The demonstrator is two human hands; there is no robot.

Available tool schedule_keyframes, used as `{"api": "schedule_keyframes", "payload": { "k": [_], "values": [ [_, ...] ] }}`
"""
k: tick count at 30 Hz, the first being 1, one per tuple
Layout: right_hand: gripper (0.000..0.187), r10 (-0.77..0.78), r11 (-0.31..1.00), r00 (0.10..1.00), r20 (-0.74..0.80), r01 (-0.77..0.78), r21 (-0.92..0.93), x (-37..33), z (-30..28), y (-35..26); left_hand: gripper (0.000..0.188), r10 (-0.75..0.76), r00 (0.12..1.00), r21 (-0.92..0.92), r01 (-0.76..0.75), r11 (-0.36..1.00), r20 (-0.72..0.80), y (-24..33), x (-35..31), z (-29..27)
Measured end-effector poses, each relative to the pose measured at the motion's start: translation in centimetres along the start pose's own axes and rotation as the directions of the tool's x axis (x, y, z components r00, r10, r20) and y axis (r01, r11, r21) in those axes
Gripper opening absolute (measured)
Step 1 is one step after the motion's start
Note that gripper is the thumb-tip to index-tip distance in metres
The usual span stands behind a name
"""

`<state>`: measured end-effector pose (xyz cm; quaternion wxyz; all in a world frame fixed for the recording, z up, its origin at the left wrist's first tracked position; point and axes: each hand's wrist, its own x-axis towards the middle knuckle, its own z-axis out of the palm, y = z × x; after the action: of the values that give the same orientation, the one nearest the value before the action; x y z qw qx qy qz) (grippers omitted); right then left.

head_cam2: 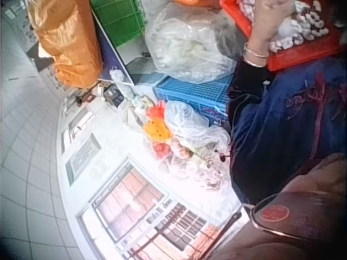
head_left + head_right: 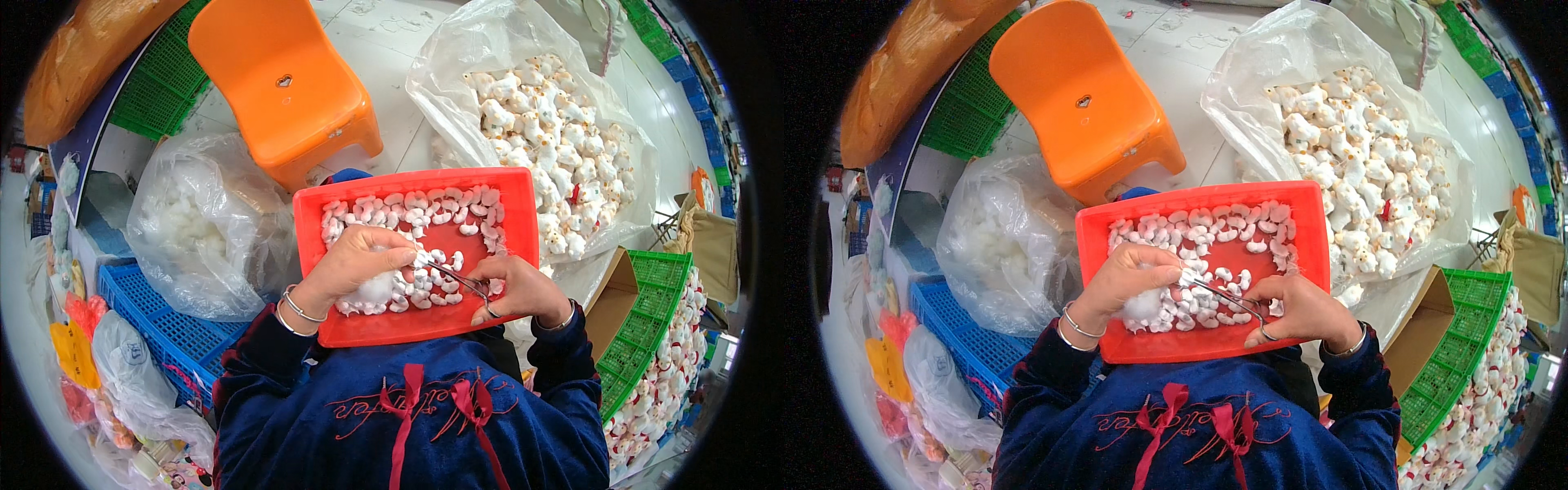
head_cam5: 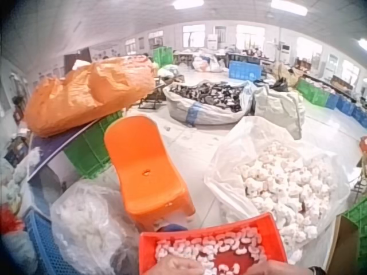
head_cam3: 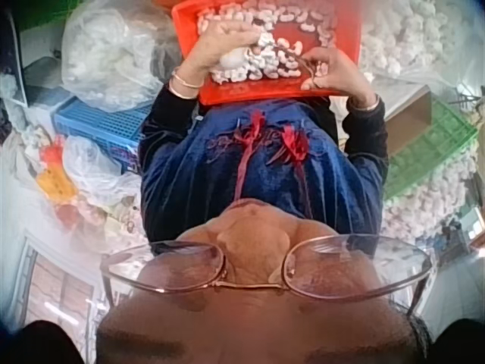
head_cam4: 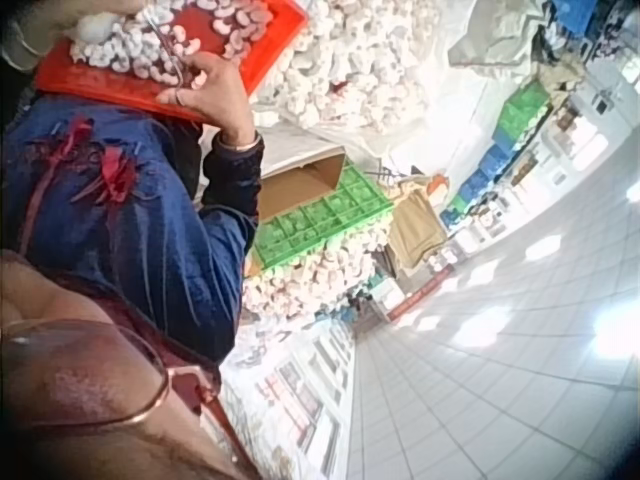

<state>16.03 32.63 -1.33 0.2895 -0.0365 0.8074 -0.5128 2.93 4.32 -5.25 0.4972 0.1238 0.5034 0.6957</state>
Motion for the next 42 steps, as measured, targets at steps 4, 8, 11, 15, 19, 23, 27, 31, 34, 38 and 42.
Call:
{"api": "schedule_keyframes", "payload": {
  "k": [4,8,11,15,19,23,27,31,34,38,42],
  "values": [
    [0.061,-0.02,1.0,0.999,0.047,0.021,-0.022,0.2,-0.4,-0.6,0.014,-0.05,0.997,-0.02,0.052,0.998,0.062,0.2,0.0,-0.1],
    [0.061,-0.075,0.994,0.996,0.056,0.079,-0.073,0.6,-0.5,-0.8,0.011,-0.08,0.99,-0.065,0.089,0.994,0.12,0.2,0.0,-0.2],
    [0.058,-0.093,0.988,0.994,0.058,0.099,-0.116,0.9,-0.7,-0.8,0.007,-0.085,0.986,-0.006,0.087,0.996,0.142,0.1,0.1,-0.5],
    [0.05,-0.007,0.996,0.998,0.06,0.012,-0.084,0.8,-0.5,-0.7,0.011,-0.044,0.989,0.055,0.037,0.998,0.141,0.2,-0.2,-0.6],
    [0.048,-0.004,0.999,0.998,0.058,0.006,-0.032,0.4,-0.3,-1.0,0.02,0.125,0.977,-0.048,-0.118,0.992,0.175,0.1,0.2,-0.3],
    [0.048,0.05,0.995,0.998,0.042,-0.046,-0.088,0.8,-0.2,-0.9,0.02,-0.152,0.975,0.076,0.141,0.987,0.16,2.0,0.1,2.9],
    [0.039,0.144,0.986,0.989,0.032,-0.141,-0.089,0.7,-0.2,-1.0,0.01,-0.045,0.998,0.241,0.035,0.97,0.033,0.9,0.6,1.7],
    [0.039,0.154,0.986,0.988,0.029,-0.151,-0.076,0.0,0.1,-0.9,0.009,0.003,0.998,0.326,-0.022,0.945,0.059,0.9,0.4,0.6],
    [0.043,0.131,0.988,0.991,0.018,-0.129,-0.08,-0.5,0.1,-1.2,0.011,-0.02,0.999,0.33,0.004,0.944,0.044,1.3,-0.3,0.6],
    [0.042,0.142,0.987,0.99,0.023,-0.14,-0.084,-0.6,0.4,-0.9,0.011,0.048,0.997,0.444,-0.072,0.893,0.065,1.1,-0.6,0.8],
    [0.042,0.123,0.98,0.992,-0.005,-0.123,-0.155,-0.8,0.2,-1.1,0.013,-0.125,0.987,0.374,0.078,0.924,0.104,2.0,-0.7,0.8]
  ]
}}
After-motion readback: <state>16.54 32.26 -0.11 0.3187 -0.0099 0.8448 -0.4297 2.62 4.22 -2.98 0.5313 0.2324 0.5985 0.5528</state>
